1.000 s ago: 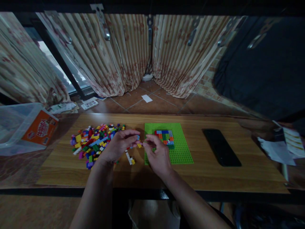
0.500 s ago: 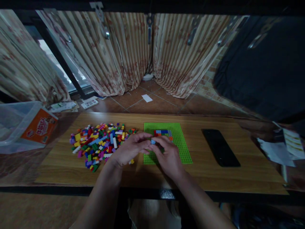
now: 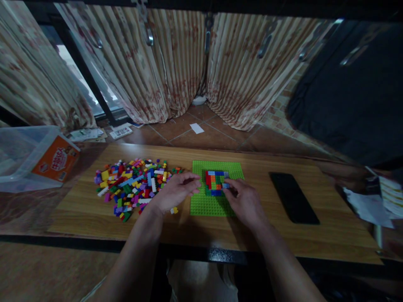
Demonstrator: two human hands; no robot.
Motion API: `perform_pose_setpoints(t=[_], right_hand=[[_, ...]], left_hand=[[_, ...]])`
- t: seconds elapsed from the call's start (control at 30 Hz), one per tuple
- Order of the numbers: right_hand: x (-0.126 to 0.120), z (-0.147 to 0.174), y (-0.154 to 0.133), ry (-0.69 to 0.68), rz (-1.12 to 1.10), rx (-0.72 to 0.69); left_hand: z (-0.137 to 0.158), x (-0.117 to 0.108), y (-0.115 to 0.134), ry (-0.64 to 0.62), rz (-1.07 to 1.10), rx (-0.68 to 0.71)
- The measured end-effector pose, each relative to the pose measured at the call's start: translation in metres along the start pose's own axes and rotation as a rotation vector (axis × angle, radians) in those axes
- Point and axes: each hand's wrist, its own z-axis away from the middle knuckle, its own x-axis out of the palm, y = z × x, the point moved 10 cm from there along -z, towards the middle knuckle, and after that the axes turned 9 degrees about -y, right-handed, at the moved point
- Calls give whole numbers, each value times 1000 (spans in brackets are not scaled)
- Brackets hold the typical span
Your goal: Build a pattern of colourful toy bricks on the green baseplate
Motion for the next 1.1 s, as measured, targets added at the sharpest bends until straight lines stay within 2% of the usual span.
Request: perform_pose_setpoints(t=[0.4,0.73,1.1], right_hand=[[2,-2,9,16,-71,75],[5,-4,4,-50,-63,26],[5,-6,-12,-82,181,-66]], left_hand=[[0,-1,0,-6,-16,13],[0,0,0,-13,-24,4],[-1,-2,1,3,-70,42]])
